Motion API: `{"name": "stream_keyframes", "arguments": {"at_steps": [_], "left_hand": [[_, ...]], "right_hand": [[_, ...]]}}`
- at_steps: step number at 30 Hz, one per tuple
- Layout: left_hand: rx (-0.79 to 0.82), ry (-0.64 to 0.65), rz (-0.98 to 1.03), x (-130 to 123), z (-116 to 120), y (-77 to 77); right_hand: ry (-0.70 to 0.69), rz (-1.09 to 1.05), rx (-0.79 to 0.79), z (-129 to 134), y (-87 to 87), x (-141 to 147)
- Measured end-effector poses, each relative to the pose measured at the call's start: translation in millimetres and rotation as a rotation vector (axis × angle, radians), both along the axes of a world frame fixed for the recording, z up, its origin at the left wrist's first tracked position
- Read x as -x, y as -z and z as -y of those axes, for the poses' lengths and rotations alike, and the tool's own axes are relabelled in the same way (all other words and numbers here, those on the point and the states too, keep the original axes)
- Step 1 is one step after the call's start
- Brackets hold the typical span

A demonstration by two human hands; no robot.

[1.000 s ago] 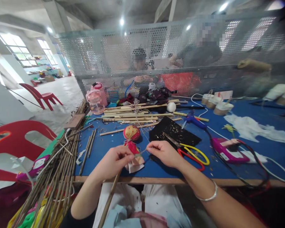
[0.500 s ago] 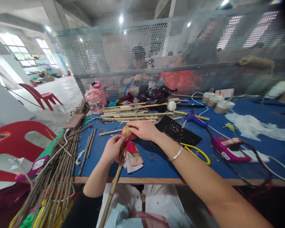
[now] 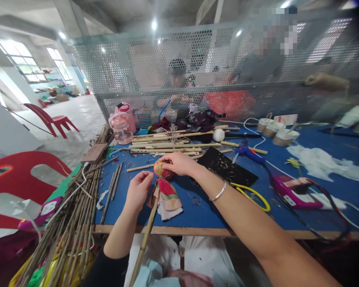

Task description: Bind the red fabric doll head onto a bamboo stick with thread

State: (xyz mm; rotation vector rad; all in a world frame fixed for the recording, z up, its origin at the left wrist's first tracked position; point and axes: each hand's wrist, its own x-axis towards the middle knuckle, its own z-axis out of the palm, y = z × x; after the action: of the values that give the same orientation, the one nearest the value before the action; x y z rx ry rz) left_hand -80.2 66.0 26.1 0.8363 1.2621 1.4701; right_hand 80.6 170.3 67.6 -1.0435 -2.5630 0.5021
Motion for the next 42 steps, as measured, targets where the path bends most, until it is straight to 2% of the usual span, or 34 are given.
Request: {"name": "stream_keyframes", "arguments": {"at_steps": [5,7,9,13,16,19,21,24,26,30,34,37,40,42], "left_hand": [[-0.064,-0.177,-0.648,10,-1,2.4],[-0.076,-0.195,-0.743,13,-3,1.7],[-0.122,-0.205,-0.733,15,-5,-1.3],[-0.226,-0.197,-0.536,11,-9,-12.0],[-0.232,-0.129,-0.438,7,-10,-20.2],[-0.237,-0.115,-0.433,2,-9,-25.6],[-0.254,-0.102,-0.489,1,-9,-27.3],[-0.278,-0.07,-0.613,-1,-10,-28.7],[-0.29,-0.076,-0.664,-3,-11,-30.0],[-0.325,-0.083,-0.664,-10,-13,-33.5],[-0.34,-0.088,-0.611,-15,-18,-33.5],[-0.32,-0.093,-0.523,-15,-24,-30.2],[-0.305,-0.117,-0.431,-11,-31,-25.8],[-0.3,-0.128,-0.405,-7,-34,-23.5]], "right_hand": [[0.011,-0.011,0.018,0,1.0,-1],[0.017,-0.001,0.02,1,-0.1,-1],[0.026,0.007,0.02,3,-1.1,-1],[0.023,-0.022,0.018,6,0.2,-1],[0.025,-0.061,0.028,9,3.3,-2],[0.038,-0.107,0.062,11,3.3,-4],[0.059,-0.188,0.183,11,-0.7,-5],[0.105,-0.444,0.481,11,-11.3,-7],[0.116,-0.614,0.569,11,-17.1,-6],[0.028,-0.694,0.534,19,-15.2,4],[-0.125,-0.62,0.667,30,-4.7,10],[-0.09,-0.63,0.665,30,-1.9,11],[-0.013,-0.649,0.584,24,-5.0,9],[0.016,-0.581,0.505,20,-10.0,4]]}}
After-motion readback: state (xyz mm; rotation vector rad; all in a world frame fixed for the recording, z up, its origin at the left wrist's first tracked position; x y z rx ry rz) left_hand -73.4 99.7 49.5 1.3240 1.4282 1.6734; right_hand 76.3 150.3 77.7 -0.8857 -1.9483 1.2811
